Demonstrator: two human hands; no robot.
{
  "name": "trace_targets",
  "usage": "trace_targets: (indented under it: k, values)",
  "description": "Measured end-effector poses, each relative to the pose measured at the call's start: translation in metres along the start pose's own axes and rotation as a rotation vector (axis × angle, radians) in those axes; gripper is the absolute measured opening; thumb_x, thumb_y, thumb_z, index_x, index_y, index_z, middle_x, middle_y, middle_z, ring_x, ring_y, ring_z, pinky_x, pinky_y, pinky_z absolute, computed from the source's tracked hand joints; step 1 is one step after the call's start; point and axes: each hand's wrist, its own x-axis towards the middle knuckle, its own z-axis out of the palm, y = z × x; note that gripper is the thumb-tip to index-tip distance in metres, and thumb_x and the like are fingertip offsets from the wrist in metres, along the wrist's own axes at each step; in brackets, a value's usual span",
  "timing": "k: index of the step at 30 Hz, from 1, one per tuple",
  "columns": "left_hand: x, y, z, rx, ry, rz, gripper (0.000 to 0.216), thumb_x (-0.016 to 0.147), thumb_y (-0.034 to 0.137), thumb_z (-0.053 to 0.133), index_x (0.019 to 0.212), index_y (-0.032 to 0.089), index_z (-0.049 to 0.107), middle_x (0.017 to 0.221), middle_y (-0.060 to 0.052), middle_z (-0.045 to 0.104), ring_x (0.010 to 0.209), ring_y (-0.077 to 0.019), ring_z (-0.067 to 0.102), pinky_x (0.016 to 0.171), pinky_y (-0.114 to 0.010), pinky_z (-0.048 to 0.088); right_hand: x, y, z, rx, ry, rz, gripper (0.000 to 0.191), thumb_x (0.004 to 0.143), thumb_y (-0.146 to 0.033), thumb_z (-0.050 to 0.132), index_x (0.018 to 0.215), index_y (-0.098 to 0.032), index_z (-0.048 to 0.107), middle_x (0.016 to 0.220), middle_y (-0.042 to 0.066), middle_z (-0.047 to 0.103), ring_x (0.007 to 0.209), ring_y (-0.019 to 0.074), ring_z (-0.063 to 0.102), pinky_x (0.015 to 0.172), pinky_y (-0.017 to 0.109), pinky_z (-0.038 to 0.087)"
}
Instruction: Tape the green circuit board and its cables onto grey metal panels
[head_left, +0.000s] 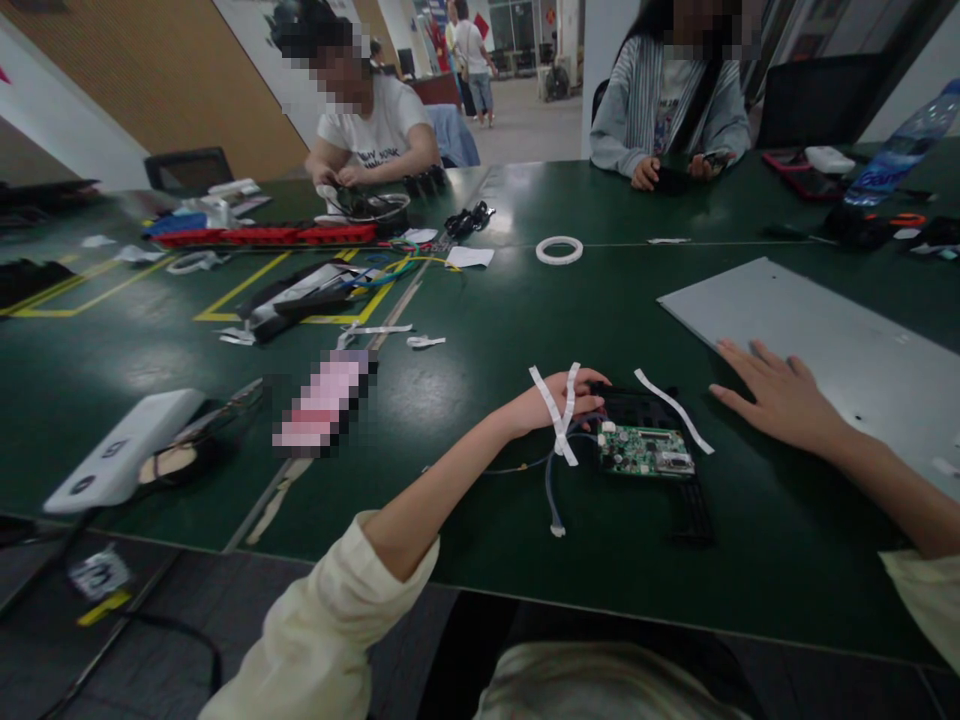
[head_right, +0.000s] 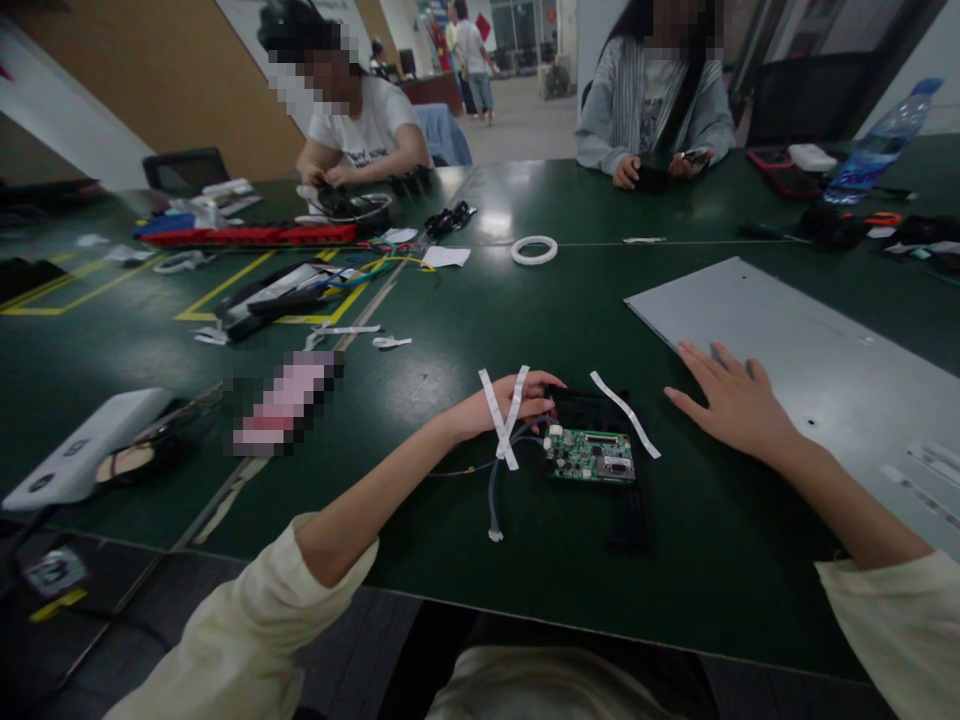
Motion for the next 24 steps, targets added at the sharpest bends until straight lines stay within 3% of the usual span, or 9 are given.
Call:
trace_targets:
  k: [7, 10, 12, 15, 17, 18, 20, 22, 24]
  values:
    - [-0.001, 0.002, 0.004, -0.003, 0.018, 0.009, 0.029, 0.084, 0.023, 0.058, 0.111, 0.015, 0.052, 0.084, -0.004, 0.062, 0.073, -0.0126, 0.060, 0.065, -0.027, 0.051, 0.001, -0.030, -0.010, 0.085, -0.011, -0.135, 0.069, 0.089, -0.059, 0.031, 0.149, -0.032, 0.008, 0.152, -0.001, 0.016, 0.137, 0.0337, 0.017, 0.106, 0.061, 0.021]
    - [-0.001, 0.002, 0.003, 0.006, 0.008, 0.012, 0.030, 0.084, 0.023, 0.057, 0.112, 0.015, 0.052, 0.085, -0.005, 0.062, 0.074, -0.0128, 0.060, 0.065, -0.027, 0.051, 0.000, -0.037, -0.014, 0.210, -0.012, -0.167, 0.061, 0.091, -0.056, 0.031, 0.147, -0.035, 0.018, 0.150, -0.002, 0.024, 0.137, 0.0320, 0.019, 0.106, 0.063, 0.018]
    - [-0.001, 0.002, 0.002, 0.008, 0.007, 0.010, 0.030, 0.084, 0.024, 0.058, 0.113, 0.015, 0.052, 0.087, -0.005, 0.062, 0.076, -0.0134, 0.061, 0.065, -0.027, 0.051, -0.001, -0.039, -0.018, 0.372, 0.010, -0.141, 0.052, 0.093, -0.052, 0.030, 0.142, -0.035, 0.031, 0.145, 0.000, 0.036, 0.133, 0.0292, 0.031, 0.107, 0.059, 0.021]
    - [-0.002, 0.002, 0.002, -0.002, 0.012, 0.000, 0.030, 0.084, 0.024, 0.058, 0.113, 0.016, 0.052, 0.088, -0.005, 0.062, 0.079, -0.0141, 0.061, 0.066, -0.028, 0.052, -0.002, -0.037, -0.026, 0.711, 0.100, 0.040, 0.046, 0.093, -0.048, 0.033, 0.133, -0.028, 0.045, 0.103, 0.005, 0.067, 0.108, 0.0237, 0.058, 0.099, 0.047, 0.037]
    - [-0.003, 0.002, 0.003, -0.009, 0.012, -0.005, 0.030, 0.085, 0.024, 0.057, 0.113, 0.016, 0.052, 0.089, -0.005, 0.062, 0.080, -0.0143, 0.061, 0.067, -0.028, 0.052, 0.000, -0.030, -0.032, 0.868, 0.156, 0.173, 0.045, 0.092, -0.046, 0.037, 0.129, -0.022, 0.049, 0.065, 0.001, 0.063, 0.090, 0.0223, 0.065, 0.089, 0.039, 0.045]
    - [-0.003, 0.002, 0.003, -0.010, 0.009, -0.003, 0.030, 0.085, 0.024, 0.057, 0.113, 0.016, 0.052, 0.088, -0.005, 0.062, 0.080, -0.0142, 0.061, 0.067, -0.029, 0.052, 0.002, -0.024, -0.034, 0.887, 0.171, 0.221, 0.046, 0.091, -0.046, 0.039, 0.128, -0.020, 0.050, 0.058, 0.000, 0.059, 0.084, 0.0221, 0.066, 0.084, 0.037, 0.046]
    - [-0.004, 0.002, 0.002, -0.010, 0.002, 0.006, 0.030, 0.085, 0.024, 0.058, 0.114, 0.016, 0.053, 0.089, -0.005, 0.063, 0.079, -0.0140, 0.061, 0.068, -0.030, 0.052, 0.009, -0.008, -0.036, 0.810, 0.187, 0.287, 0.047, 0.090, -0.046, 0.042, 0.128, -0.020, 0.050, 0.069, 0.004, 0.064, 0.078, 0.0215, 0.064, 0.077, 0.035, 0.047]
    - [-0.005, 0.002, 0.002, -0.007, 0.005, 0.014, 0.030, 0.085, 0.024, 0.057, 0.114, 0.017, 0.053, 0.090, -0.005, 0.063, 0.078, -0.0134, 0.061, 0.068, -0.030, 0.052, 0.018, 0.015, -0.034, 0.640, 0.208, 0.326, 0.049, 0.089, -0.047, 0.042, 0.132, -0.023, 0.046, 0.100, 0.009, 0.066, 0.080, 0.0211, 0.062, 0.076, 0.035, 0.046]
    - [-0.005, 0.002, 0.001, -0.003, 0.005, 0.005, 0.030, 0.085, 0.024, 0.057, 0.114, 0.017, 0.053, 0.090, -0.005, 0.063, 0.078, -0.0131, 0.061, 0.069, -0.029, 0.052, 0.027, 0.039, -0.025, 0.415, 0.196, 0.325, 0.057, 0.088, -0.048, 0.040, 0.138, -0.022, 0.036, 0.122, 0.013, 0.057, 0.097, 0.0251, 0.057, 0.085, 0.039, 0.043]
